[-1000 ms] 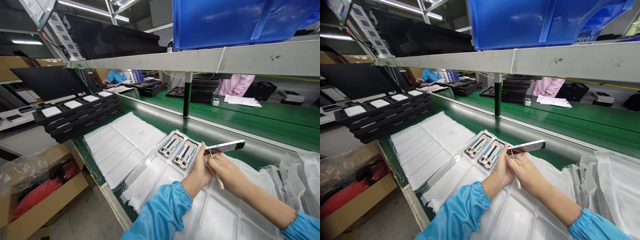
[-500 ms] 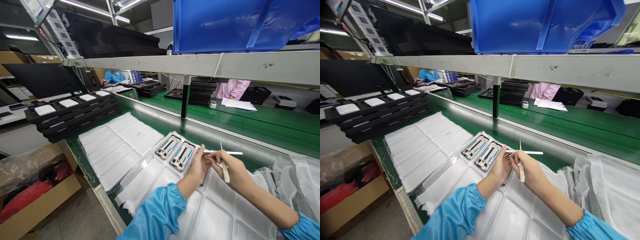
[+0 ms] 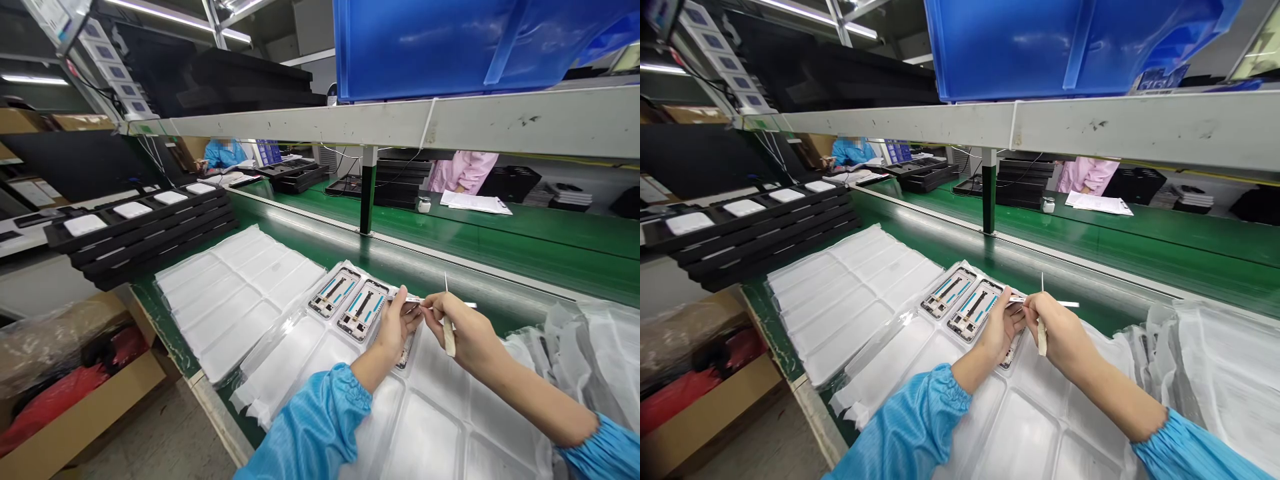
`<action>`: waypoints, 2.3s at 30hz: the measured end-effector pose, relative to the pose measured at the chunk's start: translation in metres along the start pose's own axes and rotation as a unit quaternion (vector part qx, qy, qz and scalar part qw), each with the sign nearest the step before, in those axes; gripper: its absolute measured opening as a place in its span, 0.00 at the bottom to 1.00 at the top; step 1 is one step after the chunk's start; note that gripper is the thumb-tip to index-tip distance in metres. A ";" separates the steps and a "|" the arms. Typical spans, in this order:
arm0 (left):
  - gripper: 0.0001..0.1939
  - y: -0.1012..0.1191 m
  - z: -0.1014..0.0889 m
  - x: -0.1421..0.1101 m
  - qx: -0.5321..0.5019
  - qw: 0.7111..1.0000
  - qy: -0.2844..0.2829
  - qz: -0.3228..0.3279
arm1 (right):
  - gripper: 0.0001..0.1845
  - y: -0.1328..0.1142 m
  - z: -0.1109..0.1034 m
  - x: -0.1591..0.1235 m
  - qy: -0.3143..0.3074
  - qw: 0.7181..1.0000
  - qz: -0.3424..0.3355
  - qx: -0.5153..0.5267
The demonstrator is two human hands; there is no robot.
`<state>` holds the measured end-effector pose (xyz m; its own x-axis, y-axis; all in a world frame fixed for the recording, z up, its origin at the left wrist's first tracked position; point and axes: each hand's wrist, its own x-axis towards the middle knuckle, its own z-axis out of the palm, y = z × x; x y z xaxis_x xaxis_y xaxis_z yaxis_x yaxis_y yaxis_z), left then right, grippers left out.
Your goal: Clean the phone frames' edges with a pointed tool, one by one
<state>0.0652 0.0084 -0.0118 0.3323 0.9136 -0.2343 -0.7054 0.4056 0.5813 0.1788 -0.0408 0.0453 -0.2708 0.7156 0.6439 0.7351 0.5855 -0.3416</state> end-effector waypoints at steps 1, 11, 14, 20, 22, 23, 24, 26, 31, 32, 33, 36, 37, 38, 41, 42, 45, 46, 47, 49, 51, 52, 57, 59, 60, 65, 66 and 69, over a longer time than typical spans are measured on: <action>0.34 0.000 0.000 0.000 0.000 1.000 0.000 -0.002 | 0.12 -0.001 0.000 0.000 0.004 1.000 -0.006 -0.002; 0.32 0.002 0.001 -0.001 0.001 1.000 -0.002 -0.001 | 0.13 0.008 0.000 -0.001 0.005 1.000 -0.007 -0.007; 0.32 0.001 0.000 0.000 0.002 1.000 0.001 0.000 | 0.13 0.009 -0.001 -0.002 -0.003 1.000 0.002 0.007; 0.31 0.002 0.002 -0.002 -0.003 1.000 0.005 -0.005 | 0.12 0.008 -0.002 -0.001 -0.015 1.000 -0.002 0.008; 0.31 0.002 0.002 -0.002 0.000 1.000 0.003 -0.005 | 0.12 0.008 -0.002 0.000 -0.022 1.000 -0.009 0.005; 0.32 0.002 0.002 -0.002 0.002 1.000 0.003 -0.006 | 0.12 0.008 -0.002 0.000 -0.023 1.000 -0.012 0.004; 0.32 0.001 0.002 -0.002 0.003 1.000 0.004 -0.005 | 0.12 0.008 -0.002 -0.001 -0.025 1.000 -0.014 0.003; 0.31 0.000 0.002 -0.001 0.006 1.000 0.004 -0.001 | 0.11 0.008 -0.002 -0.001 -0.028 1.000 -0.015 0.001; 0.28 -0.003 0.001 -0.001 0.022 1.000 -0.008 0.006 | 0.12 0.011 0.000 -0.002 -0.026 0.999 -0.027 -0.005; 0.28 -0.003 0.001 -0.001 0.024 1.000 -0.009 0.006 | 0.12 0.012 0.000 -0.002 -0.024 0.999 -0.036 -0.007; 0.29 -0.003 0.001 -0.002 0.025 1.000 -0.008 0.007 | 0.12 0.013 0.001 -0.002 -0.021 0.999 -0.045 -0.010; 0.29 -0.003 0.001 -0.002 0.034 0.999 -0.007 0.010 | 0.12 0.014 0.002 -0.001 -0.013 0.998 -0.059 -0.022; 0.29 -0.003 0.001 -0.002 0.037 0.999 -0.007 0.012 | 0.12 0.013 0.002 -0.001 -0.013 0.998 -0.058 -0.025; 0.29 -0.003 0.001 -0.002 0.038 0.999 -0.007 0.012 | 0.12 0.013 0.002 -0.001 -0.013 0.998 -0.057 -0.026; 0.31 -0.003 0.002 -0.002 0.042 0.999 -0.007 0.011 | 0.11 0.012 0.002 -0.001 -0.018 0.998 -0.053 -0.024; 0.31 -0.003 0.002 -0.002 0.043 0.999 -0.006 0.011 | 0.11 0.012 0.002 -0.001 -0.018 0.998 -0.051 -0.023; 0.30 -0.003 0.002 -0.002 0.042 0.999 -0.003 0.011 | 0.11 0.012 0.002 -0.001 -0.010 0.999 -0.046 -0.020; 0.30 -0.003 0.002 -0.002 0.042 0.999 -0.003 0.011 | 0.10 0.012 0.002 -0.001 -0.009 0.999 -0.045 -0.018; 0.30 -0.003 0.002 -0.002 0.042 0.999 -0.004 0.011 | 0.10 0.012 0.002 -0.001 -0.008 0.999 -0.042 -0.015; 0.30 -0.003 0.001 -0.002 0.041 0.999 -0.006 0.010 | 0.10 0.011 0.001 0.000 -0.011 0.999 -0.038 -0.012; 0.31 -0.003 0.001 -0.002 0.038 0.999 -0.009 0.009 | 0.11 0.010 0.001 0.001 -0.013 0.999 -0.041 -0.012; 0.32 -0.003 0.001 -0.002 0.036 0.999 -0.011 0.007 | 0.11 0.010 0.001 0.001 -0.014 0.999 -0.043 -0.015; 0.32 -0.001 0.001 -0.003 0.029 0.999 -0.031 -0.008 | 0.12 0.009 0.001 0.002 -0.013 0.997 -0.065 -0.028; 0.33 0.000 0.000 -0.003 0.029 0.999 -0.037 -0.015 | 0.12 0.010 0.001 0.002 -0.013 0.997 -0.075 -0.033; 0.33 0.000 0.000 -0.003 0.029 0.999 -0.039 -0.019 | 0.12 0.010 0.001 0.002 -0.015 0.996 -0.078 -0.035; 0.33 0.001 0.000 -0.002 0.020 0.998 -0.045 -0.035 | 0.10 0.011 0.000 0.000 0.000 0.998 -0.046 -0.038; 0.32 0.001 0.000 -0.002 0.015 0.998 -0.044 -0.035 | 0.09 0.011 0.000 -0.001 0.006 0.999 -0.027 -0.039; 0.31 0.002 0.001 -0.003 0.006 0.999 -0.038 -0.036 | 0.09 0.009 -0.001 -0.001 0.009 0.999 0.043 -0.019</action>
<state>0.0636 0.0065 -0.0095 0.4294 0.8767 -0.2168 -0.6702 0.4703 0.5742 0.1864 -0.0367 0.0421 -0.1954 0.7556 0.6252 0.7783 0.5073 -0.3699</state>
